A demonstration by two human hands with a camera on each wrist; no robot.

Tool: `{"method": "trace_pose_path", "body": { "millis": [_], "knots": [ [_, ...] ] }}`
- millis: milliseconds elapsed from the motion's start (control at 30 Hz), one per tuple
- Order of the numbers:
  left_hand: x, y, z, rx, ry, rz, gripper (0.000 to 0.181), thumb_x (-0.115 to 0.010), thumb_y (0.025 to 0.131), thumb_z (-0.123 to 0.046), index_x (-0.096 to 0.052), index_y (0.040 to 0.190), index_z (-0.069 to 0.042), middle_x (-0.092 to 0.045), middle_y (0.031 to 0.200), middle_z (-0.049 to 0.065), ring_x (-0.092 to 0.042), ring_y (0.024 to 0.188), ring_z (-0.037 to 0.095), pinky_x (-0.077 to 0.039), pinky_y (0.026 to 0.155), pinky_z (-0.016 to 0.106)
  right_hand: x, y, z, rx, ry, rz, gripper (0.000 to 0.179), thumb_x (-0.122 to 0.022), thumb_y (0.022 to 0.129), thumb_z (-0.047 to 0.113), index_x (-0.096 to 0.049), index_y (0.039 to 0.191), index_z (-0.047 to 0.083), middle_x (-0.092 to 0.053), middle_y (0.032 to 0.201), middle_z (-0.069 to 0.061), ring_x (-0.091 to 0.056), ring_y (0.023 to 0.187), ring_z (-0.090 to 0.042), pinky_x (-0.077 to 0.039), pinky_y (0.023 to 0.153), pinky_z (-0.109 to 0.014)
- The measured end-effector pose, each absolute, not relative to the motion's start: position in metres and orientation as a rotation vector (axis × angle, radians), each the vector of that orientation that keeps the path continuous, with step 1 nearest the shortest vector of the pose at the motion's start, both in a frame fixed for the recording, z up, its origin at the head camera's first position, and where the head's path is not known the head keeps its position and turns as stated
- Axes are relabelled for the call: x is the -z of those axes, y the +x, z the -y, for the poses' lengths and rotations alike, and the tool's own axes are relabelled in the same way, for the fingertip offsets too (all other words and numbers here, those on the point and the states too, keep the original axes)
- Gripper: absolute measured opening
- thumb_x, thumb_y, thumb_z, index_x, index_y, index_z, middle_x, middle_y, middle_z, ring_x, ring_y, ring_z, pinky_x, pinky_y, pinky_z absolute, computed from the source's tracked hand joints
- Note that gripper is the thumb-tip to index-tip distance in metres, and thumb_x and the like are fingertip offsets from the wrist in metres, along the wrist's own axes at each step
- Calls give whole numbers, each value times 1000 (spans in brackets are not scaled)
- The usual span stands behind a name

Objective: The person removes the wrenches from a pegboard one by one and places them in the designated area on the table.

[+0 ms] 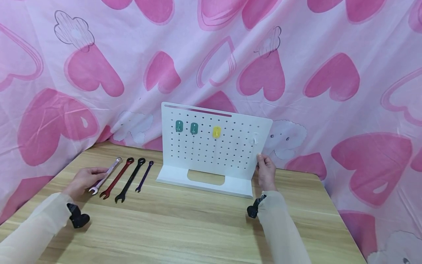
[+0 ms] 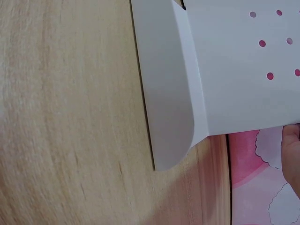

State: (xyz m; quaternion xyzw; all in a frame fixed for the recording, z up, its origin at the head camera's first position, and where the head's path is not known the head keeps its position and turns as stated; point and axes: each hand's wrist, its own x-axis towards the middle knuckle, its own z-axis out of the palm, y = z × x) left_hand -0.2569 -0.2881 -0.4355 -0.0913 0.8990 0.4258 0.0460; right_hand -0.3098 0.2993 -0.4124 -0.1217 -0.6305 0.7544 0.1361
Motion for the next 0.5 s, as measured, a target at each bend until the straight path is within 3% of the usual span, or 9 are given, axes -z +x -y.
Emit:
{"method": "trace_pose_path", "body": {
  "millis": [500],
  "knots": [
    [439, -258, 285, -1236, -272, -2808, 36, -57, 96, -16, -61, 123, 7, -61, 122, 30, -54, 98, 30, -39, 71, 25, 411, -310, -298, -2188, -411, 1839, 17, -56, 97, 36, -63, 84, 27, -67, 84, 18, -56, 87, -5, -51, 80, -15]
  ]
}}
